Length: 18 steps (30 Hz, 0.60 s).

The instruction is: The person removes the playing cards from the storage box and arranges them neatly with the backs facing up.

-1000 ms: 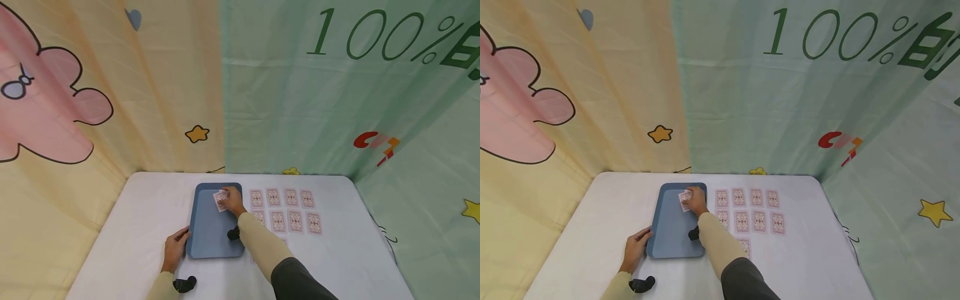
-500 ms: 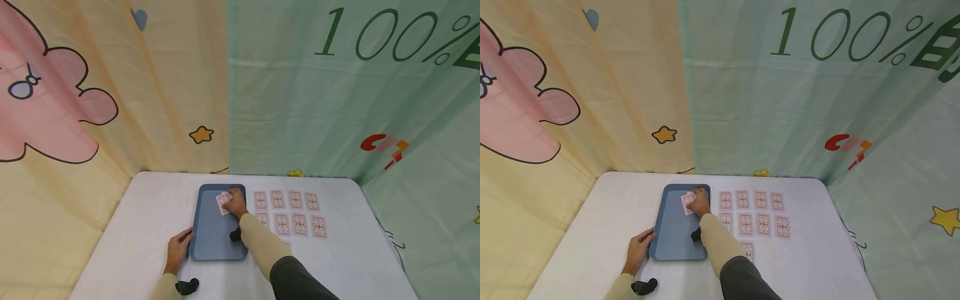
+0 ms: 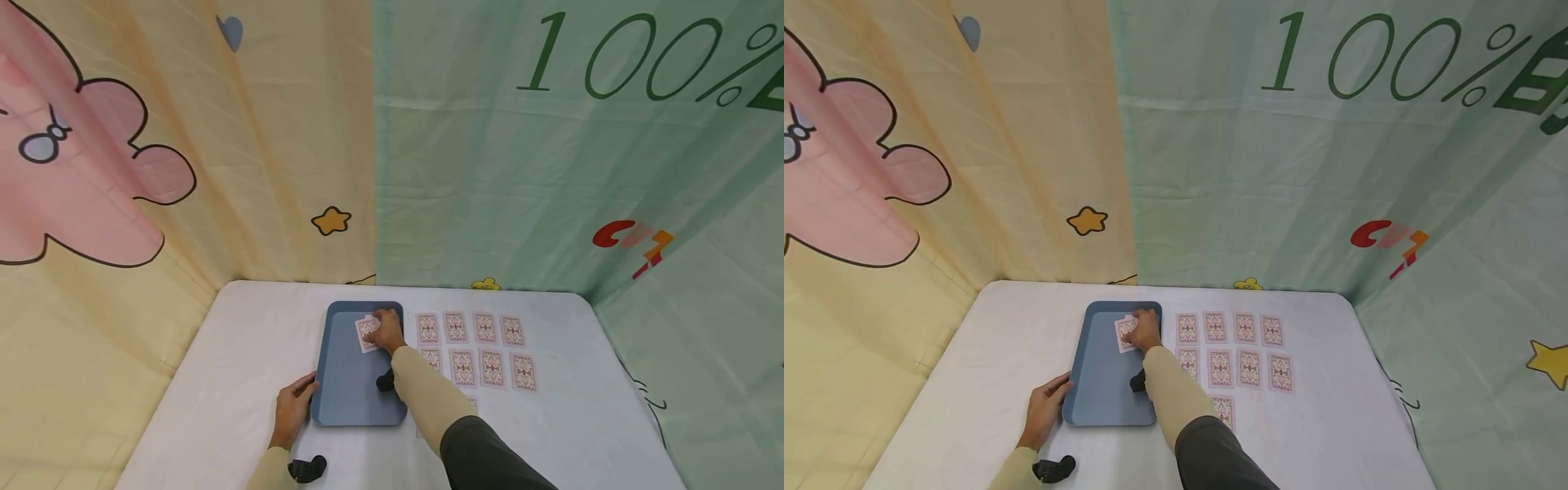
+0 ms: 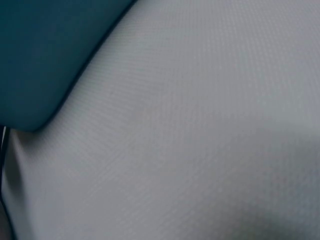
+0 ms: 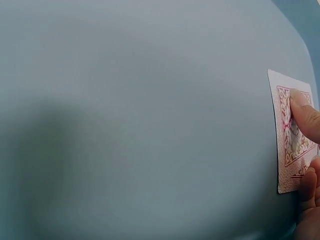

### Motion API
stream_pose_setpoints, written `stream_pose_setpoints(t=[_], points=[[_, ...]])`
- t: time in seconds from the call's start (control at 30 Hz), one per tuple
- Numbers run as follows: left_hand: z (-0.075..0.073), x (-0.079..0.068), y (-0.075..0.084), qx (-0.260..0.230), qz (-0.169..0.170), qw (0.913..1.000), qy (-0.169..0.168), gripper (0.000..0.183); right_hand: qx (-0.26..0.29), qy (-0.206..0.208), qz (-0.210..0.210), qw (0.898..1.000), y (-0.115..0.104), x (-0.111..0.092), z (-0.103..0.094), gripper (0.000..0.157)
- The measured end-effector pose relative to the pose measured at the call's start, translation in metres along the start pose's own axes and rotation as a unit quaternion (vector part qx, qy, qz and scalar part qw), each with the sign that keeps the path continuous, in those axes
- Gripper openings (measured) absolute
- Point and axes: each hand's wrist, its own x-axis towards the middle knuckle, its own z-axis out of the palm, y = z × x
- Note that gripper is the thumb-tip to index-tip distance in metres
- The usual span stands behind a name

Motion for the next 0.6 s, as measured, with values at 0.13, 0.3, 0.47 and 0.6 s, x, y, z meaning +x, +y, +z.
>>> stream_pose_setpoints(t=[0.13,0.3,0.47,0.6], points=[[-0.0005,0.0008,-0.0011,0.002,0.002,1.0,-0.003,0.034,-0.003,0.005,0.004,1.0,0.001,0.0011,0.0014,0.057],[0.0,0.0006,-0.0013,-0.003,-0.004,1.0,-0.006,0.034,-0.014,0.007,-0.004,1.0,0.0017,0.0009,0.0021,0.055],[0.0,-0.0014,0.0013,-0.009,-0.008,0.9999,-0.009,0.034,-0.023,0.008,-0.009,1.0,0.0029,0.0,0.0026,0.054],[-0.0005,-0.0015,0.0013,-0.011,-0.011,0.9998,-0.013,0.036,-0.005,0.016,-0.008,1.0,0.0031,-0.0013,0.0032,0.053]])
